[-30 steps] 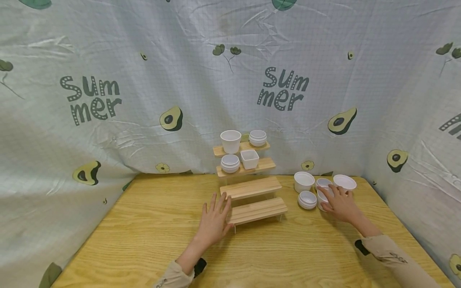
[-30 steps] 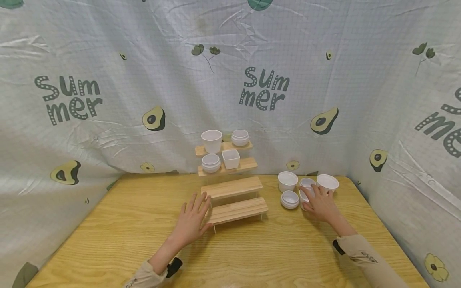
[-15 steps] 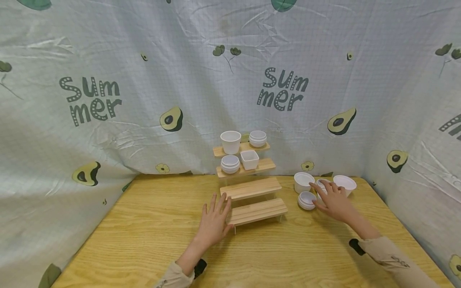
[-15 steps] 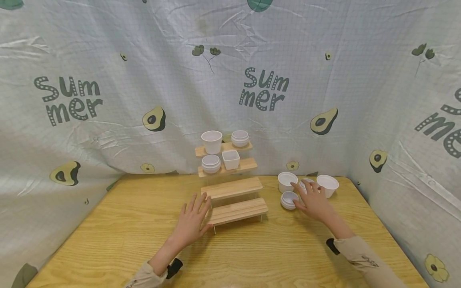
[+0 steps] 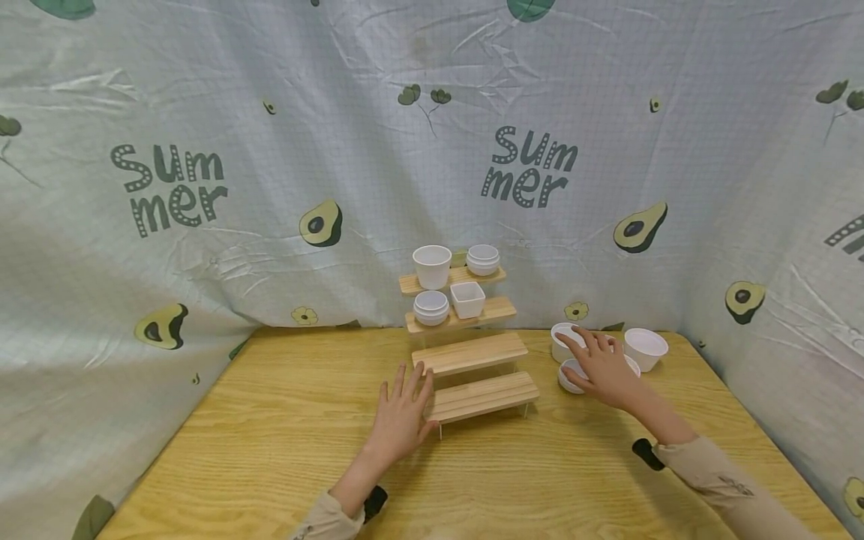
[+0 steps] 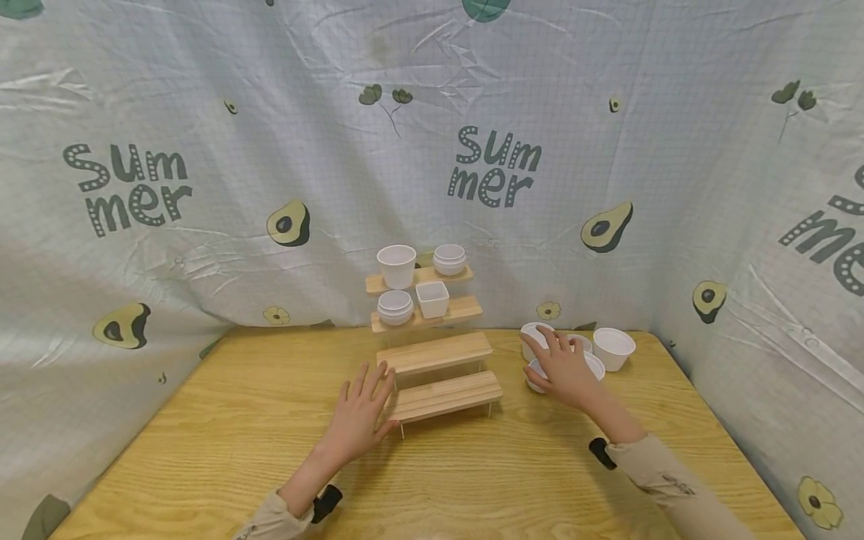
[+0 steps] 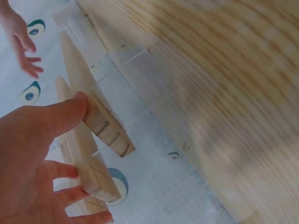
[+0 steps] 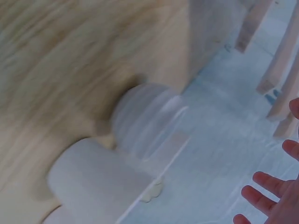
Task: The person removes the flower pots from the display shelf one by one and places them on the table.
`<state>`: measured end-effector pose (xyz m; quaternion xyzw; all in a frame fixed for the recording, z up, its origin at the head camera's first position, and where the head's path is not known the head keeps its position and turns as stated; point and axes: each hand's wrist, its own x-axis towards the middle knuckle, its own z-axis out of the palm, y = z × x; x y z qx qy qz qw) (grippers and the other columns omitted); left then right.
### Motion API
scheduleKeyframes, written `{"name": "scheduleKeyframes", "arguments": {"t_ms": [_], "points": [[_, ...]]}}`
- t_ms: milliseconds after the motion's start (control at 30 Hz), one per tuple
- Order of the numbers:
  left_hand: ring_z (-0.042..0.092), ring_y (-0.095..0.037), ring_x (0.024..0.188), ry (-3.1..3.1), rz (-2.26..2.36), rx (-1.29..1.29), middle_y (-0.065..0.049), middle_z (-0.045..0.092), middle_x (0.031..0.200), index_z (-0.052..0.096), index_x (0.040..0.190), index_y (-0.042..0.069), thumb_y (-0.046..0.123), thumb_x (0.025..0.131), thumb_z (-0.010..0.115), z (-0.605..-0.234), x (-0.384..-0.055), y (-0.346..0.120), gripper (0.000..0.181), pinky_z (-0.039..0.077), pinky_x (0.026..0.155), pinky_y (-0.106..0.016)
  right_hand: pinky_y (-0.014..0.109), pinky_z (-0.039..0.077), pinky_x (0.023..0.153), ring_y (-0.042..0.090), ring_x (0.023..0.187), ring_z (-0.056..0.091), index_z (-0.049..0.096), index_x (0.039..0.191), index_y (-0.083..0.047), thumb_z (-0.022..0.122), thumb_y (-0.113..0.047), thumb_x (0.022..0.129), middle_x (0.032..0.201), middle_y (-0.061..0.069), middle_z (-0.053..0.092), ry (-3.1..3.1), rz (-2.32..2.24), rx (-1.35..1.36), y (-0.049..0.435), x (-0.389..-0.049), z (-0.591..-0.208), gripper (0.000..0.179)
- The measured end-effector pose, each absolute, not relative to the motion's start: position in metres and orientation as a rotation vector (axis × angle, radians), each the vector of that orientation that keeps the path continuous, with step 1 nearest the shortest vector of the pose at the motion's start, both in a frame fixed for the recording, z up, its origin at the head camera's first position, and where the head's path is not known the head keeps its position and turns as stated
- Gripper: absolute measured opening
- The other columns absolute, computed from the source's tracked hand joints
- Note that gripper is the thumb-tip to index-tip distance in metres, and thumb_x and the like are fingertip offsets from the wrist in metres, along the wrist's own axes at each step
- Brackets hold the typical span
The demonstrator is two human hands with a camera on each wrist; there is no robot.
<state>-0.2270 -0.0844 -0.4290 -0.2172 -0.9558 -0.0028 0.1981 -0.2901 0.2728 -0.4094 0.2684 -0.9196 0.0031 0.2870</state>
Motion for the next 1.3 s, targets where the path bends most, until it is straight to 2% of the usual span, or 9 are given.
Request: {"name": "scheduleKeyframes", "arguments": {"t_ms": [633, 933, 1300], "points": [[0.031, -0.039, 0.128, -2.666, -0.011, -0.604, -0.013, 0.032, 0.142, 0.033, 0.137, 0.010, 0.047, 0.078, 0.061, -0.429, -0.227, -0.083, 0.076, 0.038, 0.091, -0.057, 0.052, 0.031, 0.082, 0.033, 0.109, 0.040, 0.042, 0.130, -0.011, 0.059, -0.030, 0.084, 0.132, 0.018, 0.039, -2.408, 0.127, 0.861, 0.197, -0.296, -0.377, 0.053], [0.030, -0.039, 0.129, -2.661, -0.024, -0.607, -0.014, 0.031, 0.142, 0.032, 0.138, 0.009, 0.047, 0.078, 0.062, -0.431, -0.227, -0.085, 0.076, 0.037, 0.092, -0.058, 0.047, 0.033, 0.081, 0.030, 0.109, 0.041, 0.041, 0.131, -0.011, 0.058, -0.029, 0.084, 0.132, 0.016, 0.039, -2.350, 0.143, 0.922, 0.163, -0.303, -0.368, 0.053], [0.031, -0.039, 0.129, -2.657, -0.003, -0.604, -0.014, 0.032, 0.142, 0.033, 0.137, 0.009, 0.047, 0.077, 0.062, -0.431, -0.229, -0.083, 0.078, 0.039, 0.090, -0.057, 0.049, 0.036, 0.083, 0.028, 0.112, 0.043, 0.043, 0.130, -0.010, 0.059, -0.031, 0.083, 0.131, 0.014, 0.043, -2.326, 0.208, 0.919, 0.117, -0.318, -0.357, 0.054]]}}
